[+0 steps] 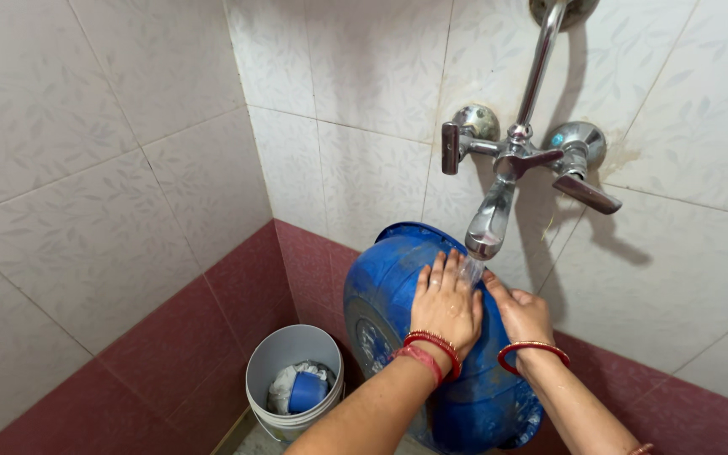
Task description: The person washes a black bucket and its lid under a wall-mounted tap, then rinses a blue basin. Afterward, they place a plastic bag inside the black bucket and close the lid.
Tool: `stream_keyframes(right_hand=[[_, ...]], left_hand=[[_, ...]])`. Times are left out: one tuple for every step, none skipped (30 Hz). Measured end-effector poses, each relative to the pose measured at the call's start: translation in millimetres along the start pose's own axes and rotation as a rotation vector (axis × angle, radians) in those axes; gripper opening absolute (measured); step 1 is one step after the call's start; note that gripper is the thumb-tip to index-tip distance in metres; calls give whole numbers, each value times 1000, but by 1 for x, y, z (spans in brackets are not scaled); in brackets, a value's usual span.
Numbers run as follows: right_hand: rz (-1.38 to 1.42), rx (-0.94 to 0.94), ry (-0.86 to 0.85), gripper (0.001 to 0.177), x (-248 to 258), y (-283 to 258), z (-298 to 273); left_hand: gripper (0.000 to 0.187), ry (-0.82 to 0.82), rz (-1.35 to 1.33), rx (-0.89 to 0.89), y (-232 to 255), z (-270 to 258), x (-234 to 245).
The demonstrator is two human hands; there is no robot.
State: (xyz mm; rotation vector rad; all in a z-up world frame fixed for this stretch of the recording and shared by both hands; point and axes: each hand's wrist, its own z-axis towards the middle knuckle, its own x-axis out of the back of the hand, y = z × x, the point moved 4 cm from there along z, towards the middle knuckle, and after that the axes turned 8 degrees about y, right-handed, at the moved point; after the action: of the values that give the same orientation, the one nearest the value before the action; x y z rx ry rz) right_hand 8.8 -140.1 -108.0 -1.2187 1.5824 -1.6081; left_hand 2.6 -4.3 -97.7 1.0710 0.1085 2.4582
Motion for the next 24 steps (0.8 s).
stream_keyframes(right_hand=[[18,-3,8,57,4,-1,-5],[36,-7,16,57,9,-1,-8],[54,-10,26,56,13,-1,-11],[34,4,42,57,18,-1,-14],[15,17,58,58,24,2,-16],[-5,30,74,59,30,5,-17],[1,39,79,57,36,7,-16],[8,49,83,55,43,11,-15],[14,57,89,53,51,17,-13],[25,66,92,53,59,23,-10],[34,74,95,53,69,30,-5],[43,83,98,53,79,37,1],[79,111,81,52,89,44,6],[115,139,63,50,99,50,11],[152,166,42,49,107,55,15],[144,140,24,50,113,61,17],[137,116,5,51,118,66,18],[131,91,-15,53,121,68,17],[73,41,-109,53,120,69,15],[15,-9,-203,55,119,67,12],[-41,-57,-298,58,117,64,8],[-136,-42,-368,60,111,56,6],[-231,-30,-435,62,99,49,4],[-325,-18,-502,64,87,43,0]], left_hand=[[64,28,17,26,1,5,-3],[67,-28,73,78,-2,10,-8],[72,-83,128,128,-4,18,-14],[76,-138,184,177,-8,26,-20],[75,-152,152,262,-15,32,-25],[75,-166,120,347,-24,38,-30],[74,-180,88,429,-35,43,-34],[84,-202,29,481,-47,47,-39],[93,-226,-31,533,-61,50,-41],[103,-251,-90,584,-75,52,-42],[114,-266,-147,589,-88,56,-41],[125,-281,-204,595,-100,60,-37],[136,-295,-260,602,-109,64,-32],[131,-329,-350,617,-113,67,-26],[126,-362,-436,633,-117,69,-18],[122,-394,-523,646,-115,72,-12],[117,-430,-546,651,-111,75,-7],[112,-466,-569,655,-107,77,-2],[107,-498,-592,661,-103,77,2],[104,-480,-580,618,-98,76,5],[101,-460,-566,574,-90,76,6],[98,-439,-551,530,-82,75,5],[101,-446,-477,421,-68,72,2],[104,-454,-403,310,-50,69,-3]])
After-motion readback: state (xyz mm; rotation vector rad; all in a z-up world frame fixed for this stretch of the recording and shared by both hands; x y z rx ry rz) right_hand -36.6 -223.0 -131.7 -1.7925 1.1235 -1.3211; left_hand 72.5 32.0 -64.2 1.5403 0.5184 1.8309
